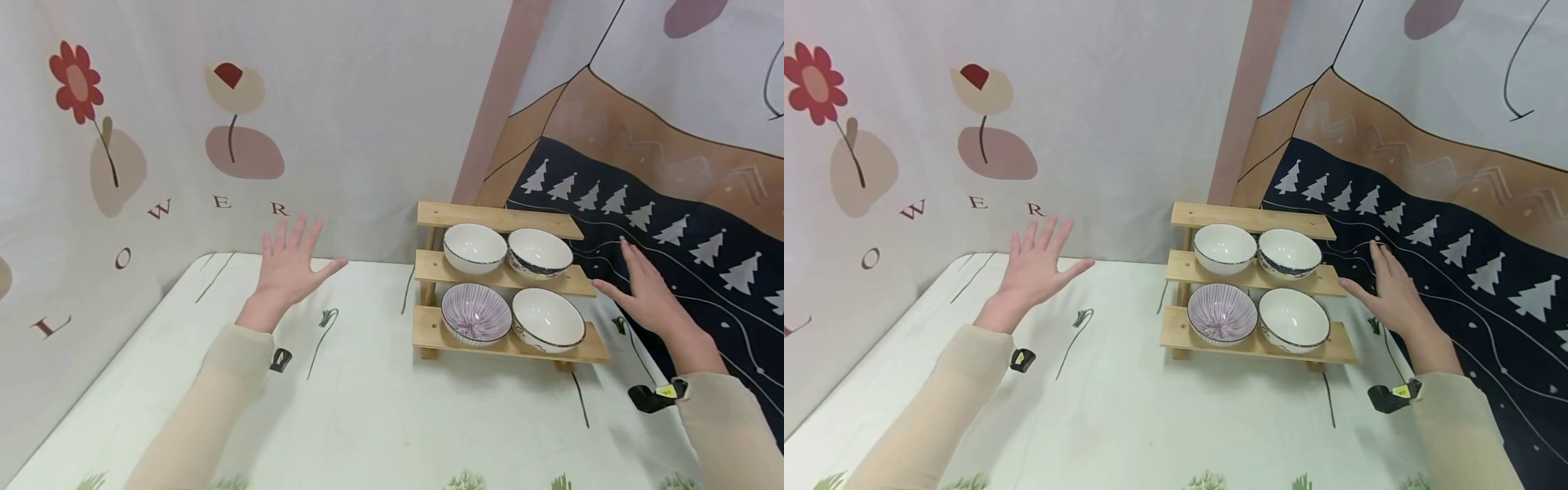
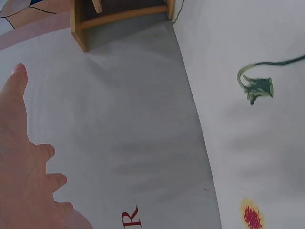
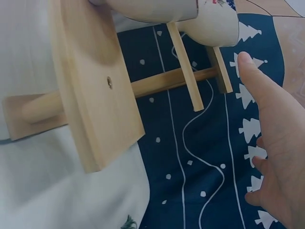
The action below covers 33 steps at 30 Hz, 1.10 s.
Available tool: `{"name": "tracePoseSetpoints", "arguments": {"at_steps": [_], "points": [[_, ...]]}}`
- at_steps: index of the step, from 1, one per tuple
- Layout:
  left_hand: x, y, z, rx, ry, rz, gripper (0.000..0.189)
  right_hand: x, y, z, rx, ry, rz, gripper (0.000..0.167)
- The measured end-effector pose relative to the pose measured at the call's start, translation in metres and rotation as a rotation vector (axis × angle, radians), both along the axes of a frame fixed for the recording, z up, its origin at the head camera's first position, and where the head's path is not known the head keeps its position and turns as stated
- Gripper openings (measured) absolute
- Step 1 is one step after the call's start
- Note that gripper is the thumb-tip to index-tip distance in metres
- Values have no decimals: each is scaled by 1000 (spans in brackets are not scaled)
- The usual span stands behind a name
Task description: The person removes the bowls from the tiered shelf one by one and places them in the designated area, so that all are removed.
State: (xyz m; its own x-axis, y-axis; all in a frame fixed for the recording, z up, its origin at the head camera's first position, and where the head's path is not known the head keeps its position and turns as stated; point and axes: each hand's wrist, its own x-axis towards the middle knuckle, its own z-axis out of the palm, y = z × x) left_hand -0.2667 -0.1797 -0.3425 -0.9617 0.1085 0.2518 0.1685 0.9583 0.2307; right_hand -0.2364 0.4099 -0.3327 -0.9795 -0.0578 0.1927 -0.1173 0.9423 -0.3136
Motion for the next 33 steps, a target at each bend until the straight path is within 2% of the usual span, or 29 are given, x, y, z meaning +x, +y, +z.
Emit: {"name": "tracePoseSetpoints", "arguments": {"at_steps": [8, 17, 26, 33], "points": [[5, 10, -5, 14, -13, -35, 97, 1, -1, -9, -34, -60, -25, 98], [12, 20, -13, 11, -33, -61, 95, 0, -1, -18, -61, -85, -19, 98], [21, 33, -15, 44, -55, -100, 93, 0, -4, -27, -89, -141, -32, 100], [28, 42, -15, 62, -46, -125, 90, 0, -7, -35, -127, -159, -29, 102]]}}
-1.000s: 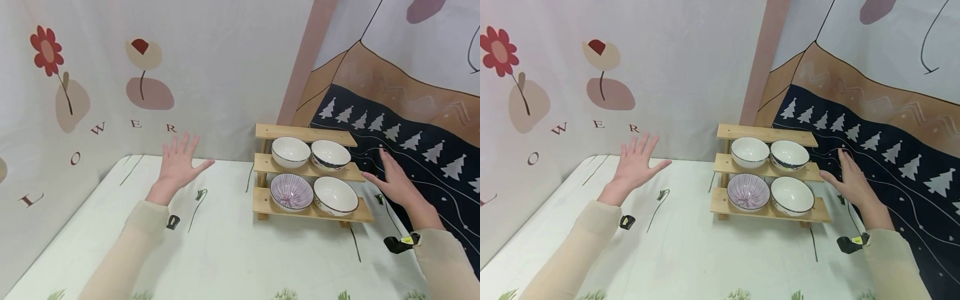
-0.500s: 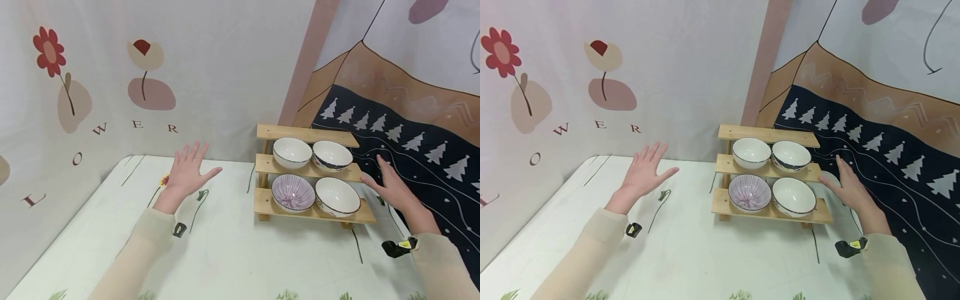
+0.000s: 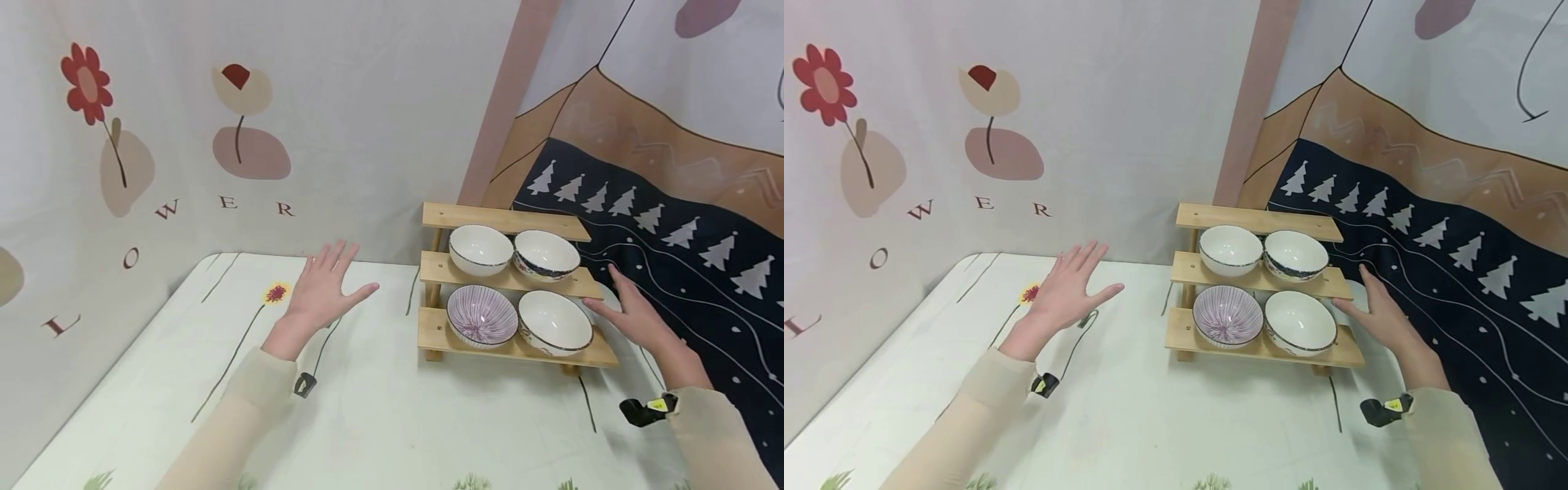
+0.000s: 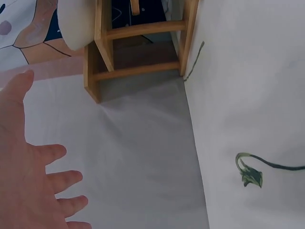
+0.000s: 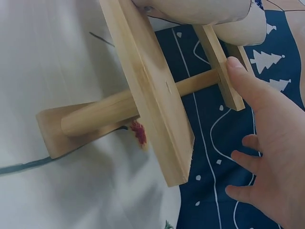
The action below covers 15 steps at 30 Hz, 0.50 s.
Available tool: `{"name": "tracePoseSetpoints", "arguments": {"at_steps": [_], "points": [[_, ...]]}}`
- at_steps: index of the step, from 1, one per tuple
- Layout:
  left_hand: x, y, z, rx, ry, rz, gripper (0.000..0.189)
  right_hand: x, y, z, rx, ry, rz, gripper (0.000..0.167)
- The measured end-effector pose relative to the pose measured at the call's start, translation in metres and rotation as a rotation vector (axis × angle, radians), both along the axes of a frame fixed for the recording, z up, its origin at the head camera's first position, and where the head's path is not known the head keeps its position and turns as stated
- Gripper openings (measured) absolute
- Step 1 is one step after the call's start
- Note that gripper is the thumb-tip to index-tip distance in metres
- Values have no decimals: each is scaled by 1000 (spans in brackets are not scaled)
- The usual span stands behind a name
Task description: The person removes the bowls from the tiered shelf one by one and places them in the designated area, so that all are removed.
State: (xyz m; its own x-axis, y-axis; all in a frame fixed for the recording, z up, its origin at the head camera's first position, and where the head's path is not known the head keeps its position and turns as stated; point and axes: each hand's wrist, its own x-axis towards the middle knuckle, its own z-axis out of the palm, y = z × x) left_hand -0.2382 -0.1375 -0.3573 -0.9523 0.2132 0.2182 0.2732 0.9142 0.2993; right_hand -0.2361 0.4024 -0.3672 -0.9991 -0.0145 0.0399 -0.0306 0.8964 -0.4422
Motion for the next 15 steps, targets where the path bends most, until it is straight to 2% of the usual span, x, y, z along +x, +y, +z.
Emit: {"name": "tracePoseSetpoints", "arguments": {"at_steps": [8, 15], "points": [[7, 12, 1, 20, -2, -30, 88, 0, -3, -2, -26, -10, 10, 101], [14, 27, 4, 97, 9, -45, 84, 0, -6, -5, -78, -13, 10, 97]]}}
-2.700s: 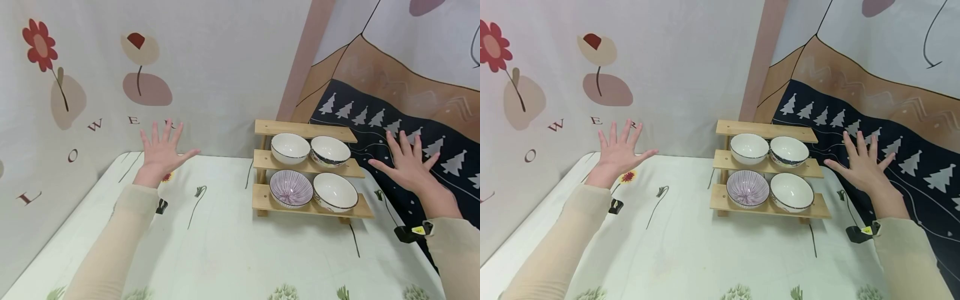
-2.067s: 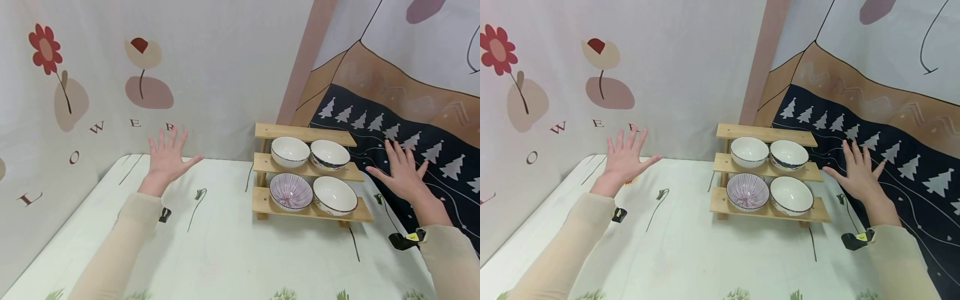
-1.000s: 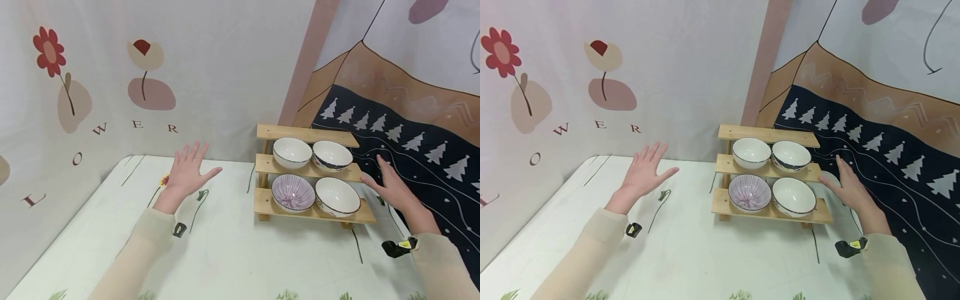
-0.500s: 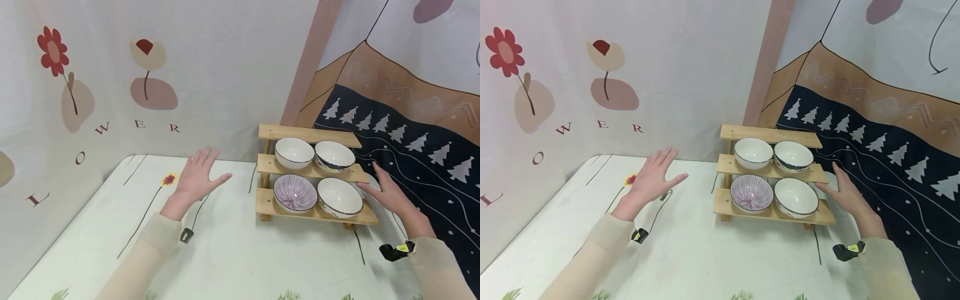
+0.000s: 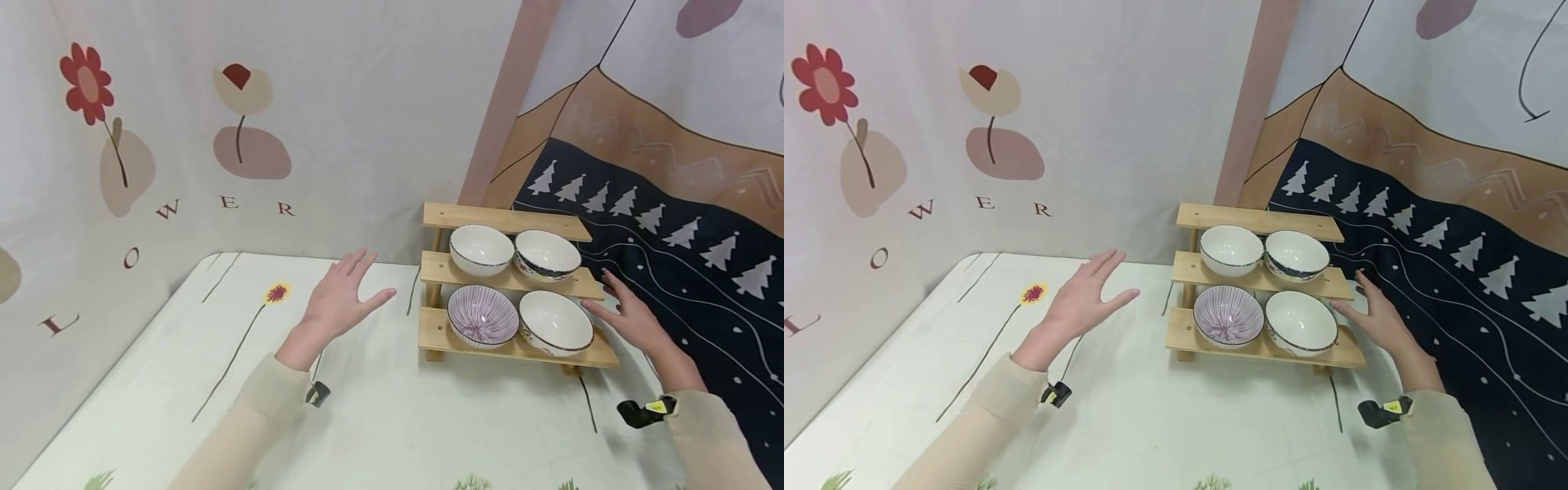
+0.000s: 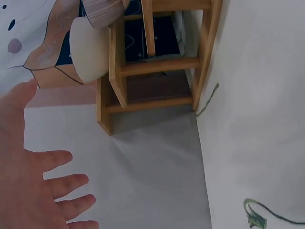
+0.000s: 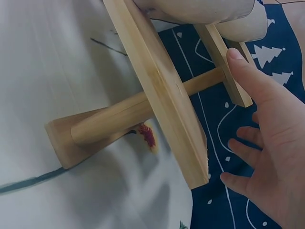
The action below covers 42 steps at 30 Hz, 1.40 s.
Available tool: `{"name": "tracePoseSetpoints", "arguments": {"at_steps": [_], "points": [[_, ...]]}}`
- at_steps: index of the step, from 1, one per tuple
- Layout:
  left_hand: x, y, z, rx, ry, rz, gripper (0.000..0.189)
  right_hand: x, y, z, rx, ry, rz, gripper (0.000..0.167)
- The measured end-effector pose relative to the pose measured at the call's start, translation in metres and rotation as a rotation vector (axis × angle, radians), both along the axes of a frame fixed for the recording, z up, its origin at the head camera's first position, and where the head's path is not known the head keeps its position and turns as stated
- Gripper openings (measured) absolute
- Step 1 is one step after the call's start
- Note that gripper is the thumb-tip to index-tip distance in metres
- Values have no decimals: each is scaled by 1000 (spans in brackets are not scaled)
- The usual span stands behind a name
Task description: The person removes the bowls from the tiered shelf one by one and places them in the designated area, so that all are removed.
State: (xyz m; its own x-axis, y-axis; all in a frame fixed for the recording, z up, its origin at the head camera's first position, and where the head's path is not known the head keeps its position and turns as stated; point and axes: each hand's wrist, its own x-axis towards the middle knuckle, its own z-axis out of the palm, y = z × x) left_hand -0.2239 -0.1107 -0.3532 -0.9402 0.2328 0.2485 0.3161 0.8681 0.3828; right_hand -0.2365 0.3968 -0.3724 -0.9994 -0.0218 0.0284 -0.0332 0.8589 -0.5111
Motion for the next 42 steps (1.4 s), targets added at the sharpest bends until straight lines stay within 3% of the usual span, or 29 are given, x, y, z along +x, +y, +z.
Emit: {"name": "tracePoseSetpoints", "arguments": {"at_steps": [14, 25, 42], "points": [[10, 25, 5, 142, 42, -19, 71, 2, -6, -9, -137, 12, -21, 94], [14, 42, 3, 243, 87, -74, 62, 1, -8, -14, -209, 94, -29, 84], [18, 66, -8, 358, 12, -116, 58, 0, -12, -13, -288, 114, -69, 78]]}}
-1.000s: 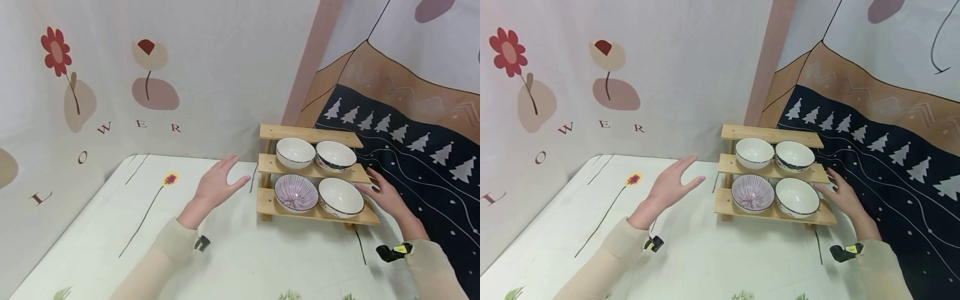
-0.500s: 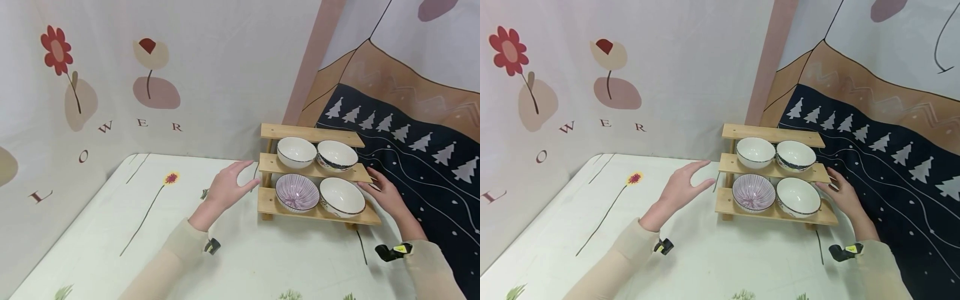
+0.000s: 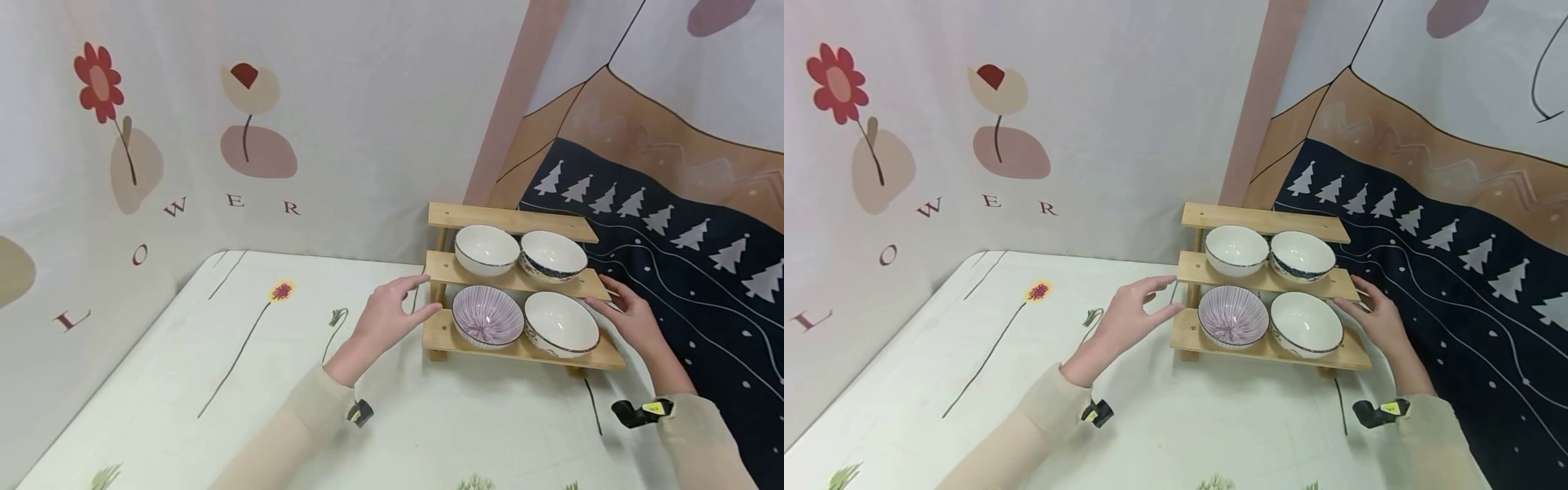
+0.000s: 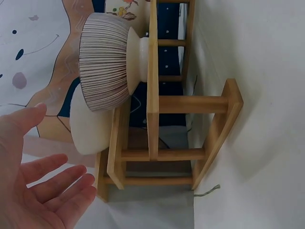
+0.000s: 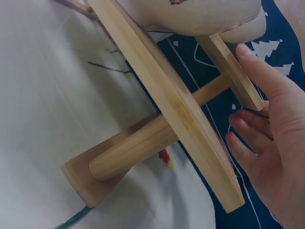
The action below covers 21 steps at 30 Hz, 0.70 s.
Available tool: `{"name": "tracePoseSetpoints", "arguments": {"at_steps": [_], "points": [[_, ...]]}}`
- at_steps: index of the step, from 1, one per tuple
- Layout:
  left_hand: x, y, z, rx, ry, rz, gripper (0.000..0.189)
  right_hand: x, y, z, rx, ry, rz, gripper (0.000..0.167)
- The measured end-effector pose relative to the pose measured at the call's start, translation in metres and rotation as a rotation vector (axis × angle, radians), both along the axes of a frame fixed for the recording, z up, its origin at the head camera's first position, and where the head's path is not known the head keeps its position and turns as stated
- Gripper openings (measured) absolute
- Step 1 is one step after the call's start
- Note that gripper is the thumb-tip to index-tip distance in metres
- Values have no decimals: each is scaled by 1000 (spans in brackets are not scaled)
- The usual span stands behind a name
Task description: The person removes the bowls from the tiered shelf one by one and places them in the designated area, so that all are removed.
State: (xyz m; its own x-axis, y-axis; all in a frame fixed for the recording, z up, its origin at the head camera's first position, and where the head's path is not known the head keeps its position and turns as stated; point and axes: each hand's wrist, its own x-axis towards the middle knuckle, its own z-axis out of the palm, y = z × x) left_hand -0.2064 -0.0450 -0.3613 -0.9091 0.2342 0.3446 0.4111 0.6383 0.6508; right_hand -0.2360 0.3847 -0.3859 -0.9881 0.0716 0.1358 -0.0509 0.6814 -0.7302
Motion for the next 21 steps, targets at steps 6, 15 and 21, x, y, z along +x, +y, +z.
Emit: {"name": "tracePoseSetpoints", "arguments": {"at_steps": [6, 15, 21], "points": [[3, 6, -7, 27, -23, -26, 55, -56, 72, -77, 47, 74, -72, 73], [7, 13, -16, 93, -98, -70, 56, -63, 81, -86, 43, 105, -96, 69], [8, 16, -17, 146, -107, -85, 55, -62, 79, -87, 21, 100, -125, 66]]}}
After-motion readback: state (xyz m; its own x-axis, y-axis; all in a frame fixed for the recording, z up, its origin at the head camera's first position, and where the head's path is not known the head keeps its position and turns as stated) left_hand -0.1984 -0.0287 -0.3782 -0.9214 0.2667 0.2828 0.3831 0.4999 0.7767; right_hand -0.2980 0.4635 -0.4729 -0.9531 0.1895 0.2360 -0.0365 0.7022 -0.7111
